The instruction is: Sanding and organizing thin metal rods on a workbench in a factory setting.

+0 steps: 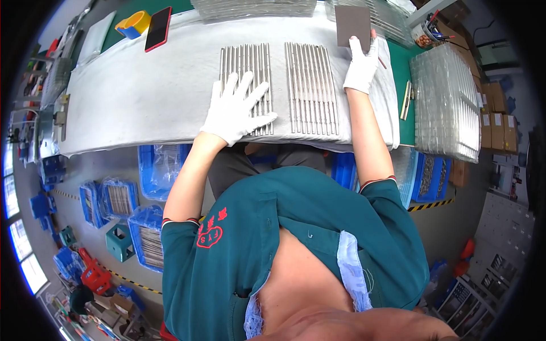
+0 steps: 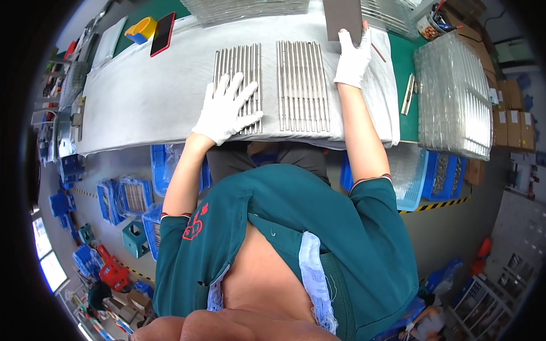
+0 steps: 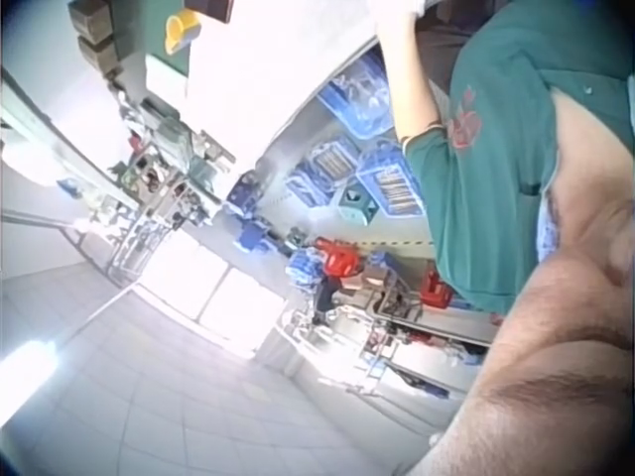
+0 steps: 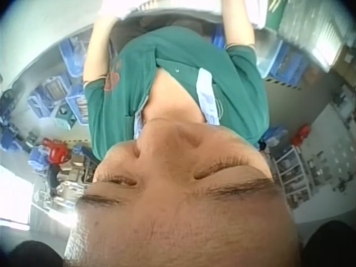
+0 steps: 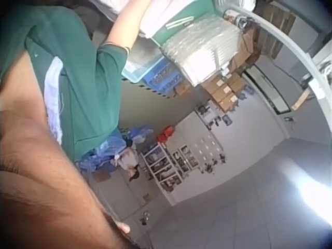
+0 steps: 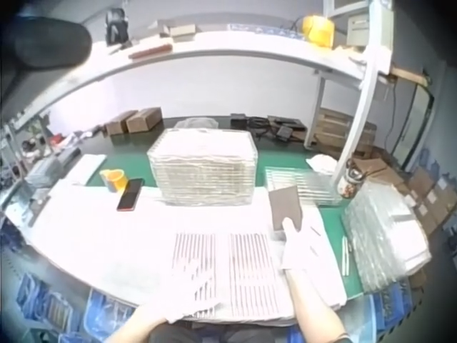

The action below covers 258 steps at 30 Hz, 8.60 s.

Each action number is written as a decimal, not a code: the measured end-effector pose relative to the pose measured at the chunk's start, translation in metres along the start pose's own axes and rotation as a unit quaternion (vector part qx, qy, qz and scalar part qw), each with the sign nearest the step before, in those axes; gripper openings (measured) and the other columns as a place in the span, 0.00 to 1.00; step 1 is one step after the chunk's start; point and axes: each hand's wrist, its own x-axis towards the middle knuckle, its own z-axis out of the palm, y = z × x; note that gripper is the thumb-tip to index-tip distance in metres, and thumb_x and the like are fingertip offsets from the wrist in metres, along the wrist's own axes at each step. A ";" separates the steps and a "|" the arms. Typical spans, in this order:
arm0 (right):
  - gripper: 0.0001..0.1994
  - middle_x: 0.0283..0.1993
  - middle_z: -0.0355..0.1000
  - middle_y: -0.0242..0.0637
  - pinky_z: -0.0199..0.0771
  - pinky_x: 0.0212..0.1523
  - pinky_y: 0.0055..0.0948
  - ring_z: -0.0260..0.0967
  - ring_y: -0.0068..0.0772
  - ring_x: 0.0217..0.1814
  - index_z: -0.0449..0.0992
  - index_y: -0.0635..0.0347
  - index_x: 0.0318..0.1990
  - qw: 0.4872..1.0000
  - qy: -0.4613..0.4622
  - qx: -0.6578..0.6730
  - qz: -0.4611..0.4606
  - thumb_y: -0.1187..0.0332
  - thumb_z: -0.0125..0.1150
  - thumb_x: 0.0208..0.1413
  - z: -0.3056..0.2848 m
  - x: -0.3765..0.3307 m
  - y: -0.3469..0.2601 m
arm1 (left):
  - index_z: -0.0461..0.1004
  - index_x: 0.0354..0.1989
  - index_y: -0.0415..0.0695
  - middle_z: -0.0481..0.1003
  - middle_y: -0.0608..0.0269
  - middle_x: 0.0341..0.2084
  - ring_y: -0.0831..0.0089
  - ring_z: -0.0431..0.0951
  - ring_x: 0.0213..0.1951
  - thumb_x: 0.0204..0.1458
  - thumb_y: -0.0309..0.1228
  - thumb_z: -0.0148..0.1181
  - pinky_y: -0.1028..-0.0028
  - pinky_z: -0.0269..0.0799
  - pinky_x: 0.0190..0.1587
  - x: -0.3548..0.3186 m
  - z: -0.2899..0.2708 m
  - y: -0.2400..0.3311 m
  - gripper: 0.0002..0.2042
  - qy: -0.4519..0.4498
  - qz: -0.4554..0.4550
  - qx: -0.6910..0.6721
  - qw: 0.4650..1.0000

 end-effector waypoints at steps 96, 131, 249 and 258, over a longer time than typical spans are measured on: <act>0.25 0.50 0.76 0.39 0.68 0.56 0.26 0.71 0.30 0.53 0.74 0.65 0.54 0.870 -0.434 -0.226 0.068 0.60 0.66 0.52 0.009 -0.042 -0.092 | 0.77 0.37 0.40 0.68 0.71 0.13 0.75 0.77 0.20 0.59 0.47 0.58 0.76 0.73 0.25 -0.089 0.001 0.040 0.19 0.085 -0.498 -0.706 0.497; 0.13 0.37 0.77 0.39 0.56 0.61 0.48 0.67 0.41 0.52 0.83 0.58 0.32 0.526 -0.448 -0.545 -0.474 0.68 0.49 0.52 0.165 -0.088 -0.059 | 0.72 0.47 0.38 0.74 0.63 0.21 0.75 0.76 0.20 0.60 0.55 0.52 0.78 0.71 0.23 -0.089 0.002 0.037 0.27 -0.022 -0.441 -0.760 0.476; 0.27 0.63 0.62 0.54 0.66 0.59 0.42 0.65 0.54 0.59 0.82 0.45 0.49 0.736 -0.456 -0.441 -0.236 0.59 0.74 0.34 0.007 -0.126 -0.151 | 0.70 0.59 0.72 0.69 0.67 0.22 0.66 0.73 0.21 0.58 0.44 0.54 0.68 0.71 0.24 -0.139 0.033 0.038 0.19 0.134 -0.280 -0.139 0.940; 0.23 0.55 0.68 0.58 0.69 0.50 0.44 0.68 0.54 0.52 0.82 0.40 0.45 0.712 -0.461 -0.415 -0.329 0.58 0.70 0.35 0.047 -0.124 -0.133 | 0.71 0.59 0.67 0.72 0.65 0.26 0.66 0.75 0.28 0.59 0.43 0.54 0.70 0.72 0.28 -0.138 0.032 0.035 0.19 0.112 -0.268 -0.184 0.939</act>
